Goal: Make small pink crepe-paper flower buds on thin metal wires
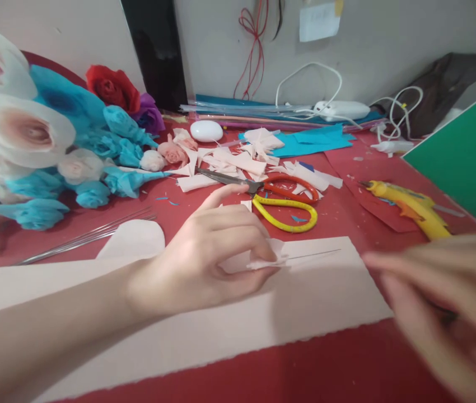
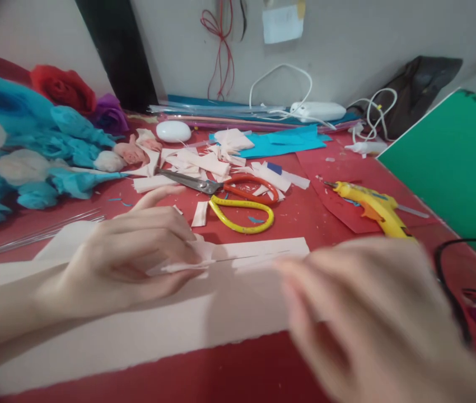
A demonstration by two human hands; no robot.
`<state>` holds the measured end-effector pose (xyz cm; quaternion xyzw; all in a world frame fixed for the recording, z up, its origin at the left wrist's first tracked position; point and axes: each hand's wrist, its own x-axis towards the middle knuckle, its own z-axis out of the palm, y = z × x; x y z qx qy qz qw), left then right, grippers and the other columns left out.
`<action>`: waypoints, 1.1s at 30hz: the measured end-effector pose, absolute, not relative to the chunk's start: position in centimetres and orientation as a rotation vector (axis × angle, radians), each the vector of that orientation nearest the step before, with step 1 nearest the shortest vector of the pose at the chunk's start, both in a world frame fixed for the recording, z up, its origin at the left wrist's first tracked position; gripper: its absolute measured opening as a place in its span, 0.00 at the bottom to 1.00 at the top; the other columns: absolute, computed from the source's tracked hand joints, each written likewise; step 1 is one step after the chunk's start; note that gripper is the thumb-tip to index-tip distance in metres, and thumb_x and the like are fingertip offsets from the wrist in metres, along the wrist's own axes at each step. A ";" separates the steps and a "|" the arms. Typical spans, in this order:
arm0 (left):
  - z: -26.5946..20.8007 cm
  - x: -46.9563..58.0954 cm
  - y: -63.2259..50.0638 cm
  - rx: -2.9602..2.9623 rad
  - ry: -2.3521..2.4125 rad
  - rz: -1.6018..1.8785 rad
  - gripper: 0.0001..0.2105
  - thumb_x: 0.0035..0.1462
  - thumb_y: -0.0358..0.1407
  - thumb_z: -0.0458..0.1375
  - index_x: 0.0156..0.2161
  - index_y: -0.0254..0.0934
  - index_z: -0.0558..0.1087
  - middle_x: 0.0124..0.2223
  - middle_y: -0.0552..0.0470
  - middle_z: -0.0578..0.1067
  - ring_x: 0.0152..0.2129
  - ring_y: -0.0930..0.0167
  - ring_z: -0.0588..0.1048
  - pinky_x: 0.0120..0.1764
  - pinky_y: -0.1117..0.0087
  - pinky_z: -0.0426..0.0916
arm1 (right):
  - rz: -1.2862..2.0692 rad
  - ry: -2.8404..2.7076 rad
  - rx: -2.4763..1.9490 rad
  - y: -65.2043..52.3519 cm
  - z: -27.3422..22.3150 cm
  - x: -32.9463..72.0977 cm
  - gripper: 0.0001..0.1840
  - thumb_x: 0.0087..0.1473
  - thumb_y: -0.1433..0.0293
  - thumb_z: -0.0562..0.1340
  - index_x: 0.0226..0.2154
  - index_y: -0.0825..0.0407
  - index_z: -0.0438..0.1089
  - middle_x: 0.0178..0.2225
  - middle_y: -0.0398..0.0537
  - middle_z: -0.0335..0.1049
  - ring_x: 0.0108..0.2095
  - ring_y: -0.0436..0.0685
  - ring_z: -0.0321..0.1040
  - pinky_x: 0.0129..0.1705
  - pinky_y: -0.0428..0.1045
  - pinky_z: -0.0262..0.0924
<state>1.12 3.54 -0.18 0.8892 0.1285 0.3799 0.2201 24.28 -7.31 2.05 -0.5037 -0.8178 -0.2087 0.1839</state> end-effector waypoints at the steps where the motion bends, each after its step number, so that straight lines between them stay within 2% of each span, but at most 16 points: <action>1: 0.0 1.1 3.5 2.475 0.361 1.035 0.05 0.50 0.28 0.57 0.25 0.37 0.69 0.25 0.57 0.75 0.23 0.76 0.73 0.55 0.62 0.56 | -0.489 -2.346 -1.317 -7.5 2.1 22.4 0.09 0.57 0.71 0.55 0.36 0.48 0.70 0.25 0.45 0.69 0.27 0.51 0.63 0.32 0.52 0.55; 3: 0.3 1.2 3.5 2.505 0.387 0.992 0.05 0.50 0.28 0.57 0.25 0.37 0.69 0.24 0.57 0.76 0.23 0.76 0.73 0.55 0.61 0.56 | -0.424 -2.219 -1.225 -7.3 2.0 19.7 0.09 0.54 0.76 0.56 0.31 0.52 0.71 0.20 0.42 0.68 0.23 0.49 0.62 0.29 0.51 0.54; 8: 0.4 1.2 3.4 2.499 0.422 0.989 0.06 0.51 0.28 0.56 0.25 0.37 0.69 0.24 0.58 0.76 0.23 0.77 0.73 0.55 0.62 0.57 | -0.322 -2.308 -1.214 -6.0 1.4 18.7 0.08 0.54 0.77 0.57 0.32 0.56 0.72 0.21 0.41 0.69 0.22 0.49 0.63 0.27 0.50 0.54; 23: -0.4 1.2 3.7 2.539 0.378 1.068 0.06 0.53 0.30 0.54 0.26 0.39 0.68 0.24 0.60 0.74 0.22 0.78 0.71 0.54 0.65 0.58 | -0.240 -2.216 -1.245 -5.8 1.0 18.6 0.09 0.53 0.80 0.57 0.33 0.56 0.72 0.24 0.42 0.72 0.24 0.48 0.66 0.28 0.50 0.56; 33: 0.4 1.3 3.9 2.599 0.323 0.953 0.07 0.50 0.27 0.53 0.26 0.39 0.70 0.24 0.55 0.76 0.23 0.73 0.74 0.53 0.62 0.58 | -0.162 -2.216 -1.254 -5.7 1.0 18.6 0.11 0.50 0.81 0.57 0.35 0.58 0.71 0.28 0.46 0.74 0.26 0.50 0.67 0.30 0.50 0.55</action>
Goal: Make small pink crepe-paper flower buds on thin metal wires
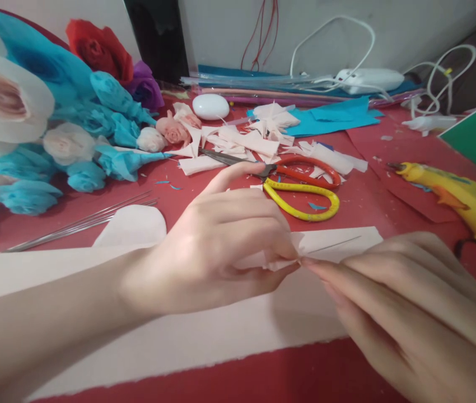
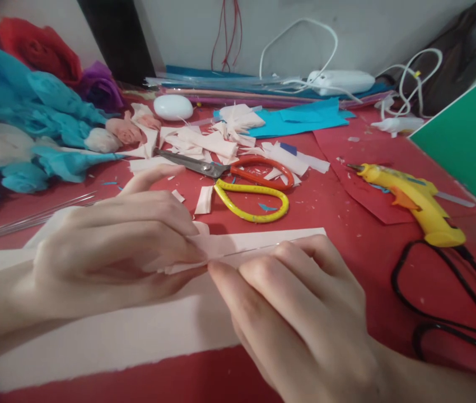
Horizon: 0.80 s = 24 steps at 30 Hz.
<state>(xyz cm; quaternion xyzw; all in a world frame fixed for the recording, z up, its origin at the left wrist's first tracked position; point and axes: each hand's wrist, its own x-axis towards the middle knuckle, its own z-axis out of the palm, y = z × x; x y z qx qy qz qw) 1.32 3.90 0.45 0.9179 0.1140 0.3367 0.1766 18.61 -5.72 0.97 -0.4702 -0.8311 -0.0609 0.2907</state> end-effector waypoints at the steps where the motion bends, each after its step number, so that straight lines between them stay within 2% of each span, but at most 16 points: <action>1: 0.5 1.3 3.9 2.608 0.320 0.932 0.07 0.50 0.26 0.53 0.26 0.38 0.70 0.24 0.55 0.75 0.22 0.73 0.73 0.53 0.61 0.59 | -0.162 -2.225 -1.247 -5.6 1.0 18.7 0.11 0.50 0.82 0.57 0.35 0.58 0.72 0.28 0.46 0.74 0.26 0.50 0.67 0.30 0.50 0.55; 8: 0.2 1.0 4.0 2.646 0.217 0.948 0.06 0.50 0.26 0.53 0.26 0.37 0.70 0.23 0.55 0.74 0.22 0.74 0.72 0.54 0.61 0.55 | -0.174 -2.214 -1.233 -6.0 0.9 18.9 0.09 0.48 0.82 0.58 0.32 0.59 0.72 0.26 0.47 0.73 0.24 0.50 0.63 0.29 0.51 0.53; 13: 0.1 0.9 4.0 2.652 0.232 0.922 0.07 0.49 0.24 0.53 0.25 0.37 0.69 0.24 0.56 0.74 0.21 0.75 0.72 0.54 0.60 0.55 | -0.105 -1.979 -1.324 -6.3 1.0 18.3 0.08 0.45 0.82 0.58 0.28 0.55 0.70 0.23 0.44 0.68 0.25 0.49 0.60 0.29 0.51 0.52; 16: 0.4 1.1 3.9 2.660 0.264 0.918 0.09 0.49 0.24 0.51 0.24 0.37 0.69 0.23 0.56 0.74 0.21 0.75 0.71 0.54 0.60 0.56 | -0.072 -2.028 -1.324 -6.2 1.2 18.4 0.09 0.46 0.82 0.59 0.30 0.55 0.70 0.26 0.43 0.68 0.27 0.49 0.61 0.31 0.50 0.53; 24: 0.1 1.1 3.9 2.667 0.210 0.952 0.10 0.50 0.24 0.49 0.27 0.36 0.71 0.23 0.55 0.74 0.21 0.75 0.70 0.55 0.60 0.55 | -0.144 -2.146 -1.268 -5.9 1.2 18.7 0.09 0.47 0.81 0.59 0.32 0.55 0.71 0.23 0.41 0.65 0.24 0.48 0.59 0.28 0.50 0.52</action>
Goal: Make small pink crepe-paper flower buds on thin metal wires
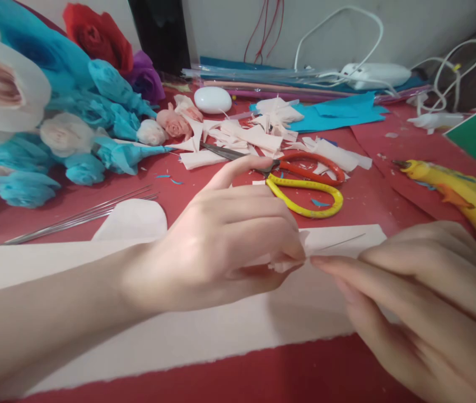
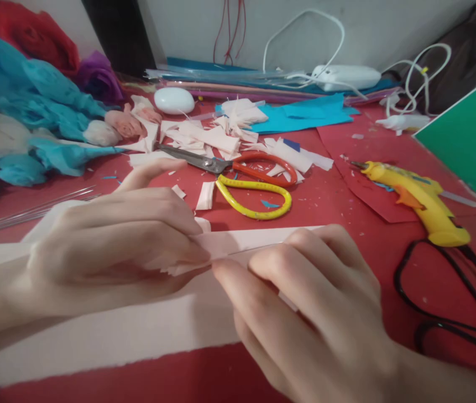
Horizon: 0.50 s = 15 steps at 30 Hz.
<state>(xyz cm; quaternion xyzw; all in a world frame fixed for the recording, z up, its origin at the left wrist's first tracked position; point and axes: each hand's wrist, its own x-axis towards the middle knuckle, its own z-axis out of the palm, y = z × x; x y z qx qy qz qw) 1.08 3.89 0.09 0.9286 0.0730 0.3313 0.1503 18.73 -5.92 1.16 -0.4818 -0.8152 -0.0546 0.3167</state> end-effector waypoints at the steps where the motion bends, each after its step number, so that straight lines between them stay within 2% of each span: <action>1: 0.1 1.1 3.9 2.669 0.215 0.962 0.10 0.50 0.24 0.49 0.27 0.36 0.71 0.23 0.55 0.74 0.21 0.75 0.70 0.55 0.61 0.55 | -0.149 -2.153 -1.267 -5.9 1.1 18.8 0.09 0.47 0.80 0.59 0.32 0.55 0.71 0.23 0.41 0.65 0.25 0.48 0.59 0.28 0.50 0.52; 5: 0.1 1.0 4.0 2.697 0.229 0.899 0.10 0.51 0.23 0.49 0.28 0.36 0.71 0.24 0.55 0.75 0.22 0.76 0.70 0.55 0.61 0.55 | -0.159 -2.195 -1.239 -5.7 1.0 19.1 0.11 0.47 0.81 0.59 0.34 0.55 0.71 0.23 0.41 0.64 0.25 0.49 0.59 0.28 0.50 0.52; 11: -0.4 1.0 4.0 2.642 0.181 1.025 0.08 0.51 0.24 0.51 0.28 0.35 0.71 0.25 0.56 0.74 0.23 0.76 0.71 0.56 0.64 0.53 | -0.049 -2.155 -1.298 -5.5 1.3 18.9 0.09 0.49 0.79 0.57 0.32 0.53 0.70 0.23 0.41 0.64 0.24 0.49 0.59 0.28 0.49 0.52; 15: -0.2 1.1 3.8 2.621 0.243 0.957 0.08 0.49 0.25 0.52 0.26 0.39 0.71 0.24 0.57 0.74 0.21 0.75 0.72 0.55 0.63 0.56 | 0.039 -2.024 -1.394 -5.2 1.9 19.1 0.09 0.50 0.80 0.56 0.32 0.53 0.68 0.27 0.43 0.63 0.28 0.47 0.61 0.33 0.45 0.57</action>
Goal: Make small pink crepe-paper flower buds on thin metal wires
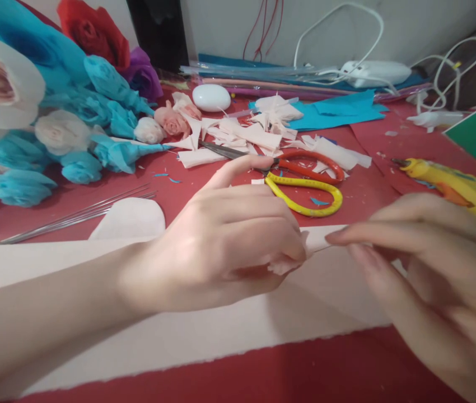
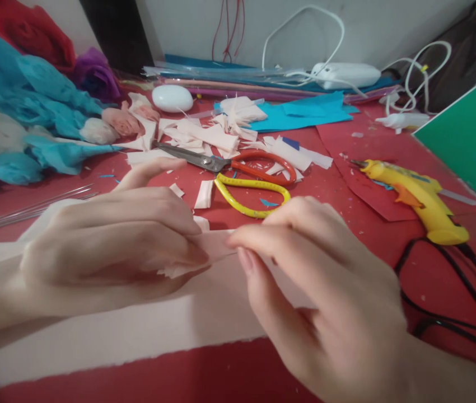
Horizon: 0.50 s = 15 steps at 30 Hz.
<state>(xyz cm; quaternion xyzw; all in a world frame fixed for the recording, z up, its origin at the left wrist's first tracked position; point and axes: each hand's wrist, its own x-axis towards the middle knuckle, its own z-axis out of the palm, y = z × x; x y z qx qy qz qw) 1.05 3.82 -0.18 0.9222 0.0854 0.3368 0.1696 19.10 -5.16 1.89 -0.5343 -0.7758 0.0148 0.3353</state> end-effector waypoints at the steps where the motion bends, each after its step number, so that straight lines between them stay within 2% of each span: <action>1: 0.0 1.1 3.8 2.612 0.262 0.932 0.09 0.49 0.25 0.52 0.26 0.40 0.71 0.23 0.57 0.75 0.21 0.75 0.72 0.54 0.62 0.56 | 0.056 -2.017 -1.413 -5.0 2.0 19.3 0.09 0.50 0.81 0.56 0.33 0.54 0.68 0.29 0.43 0.64 0.30 0.47 0.61 0.35 0.44 0.57; 4: 0.4 1.3 4.0 2.540 0.277 0.929 0.09 0.51 0.27 0.52 0.25 0.41 0.71 0.21 0.57 0.75 0.20 0.74 0.73 0.53 0.61 0.58 | 0.167 -2.072 -1.446 -4.7 1.8 19.9 0.09 0.51 0.77 0.57 0.37 0.53 0.67 0.37 0.44 0.66 0.38 0.48 0.64 0.41 0.41 0.58; 7: 0.8 1.5 4.2 2.461 0.246 0.905 0.07 0.51 0.28 0.55 0.25 0.39 0.72 0.22 0.55 0.77 0.21 0.74 0.75 0.54 0.60 0.58 | 0.436 -2.067 -1.517 -4.6 1.4 20.2 0.12 0.51 0.67 0.60 0.41 0.46 0.67 0.41 0.37 0.68 0.43 0.47 0.65 0.44 0.38 0.59; 9: 0.9 1.6 4.2 2.430 0.235 0.869 0.06 0.51 0.29 0.56 0.24 0.39 0.72 0.24 0.55 0.78 0.21 0.74 0.75 0.54 0.58 0.58 | 0.611 -2.006 -1.566 -4.5 1.2 20.0 0.11 0.50 0.66 0.62 0.39 0.42 0.68 0.38 0.33 0.70 0.40 0.45 0.67 0.42 0.37 0.61; 11: 1.0 1.6 4.2 2.412 0.236 0.861 0.06 0.49 0.29 0.58 0.24 0.38 0.73 0.24 0.56 0.79 0.21 0.74 0.76 0.55 0.58 0.57 | 0.759 -1.975 -1.558 -4.3 1.2 19.8 0.09 0.50 0.69 0.62 0.36 0.41 0.69 0.35 0.30 0.71 0.37 0.43 0.68 0.38 0.35 0.62; 15: 0.9 1.5 4.1 2.413 0.262 0.864 0.07 0.46 0.25 0.58 0.24 0.38 0.73 0.26 0.57 0.79 0.23 0.75 0.76 0.55 0.62 0.57 | 0.992 -1.929 -1.509 -4.1 1.4 19.6 0.11 0.51 0.73 0.61 0.37 0.41 0.71 0.32 0.31 0.71 0.32 0.42 0.68 0.33 0.34 0.62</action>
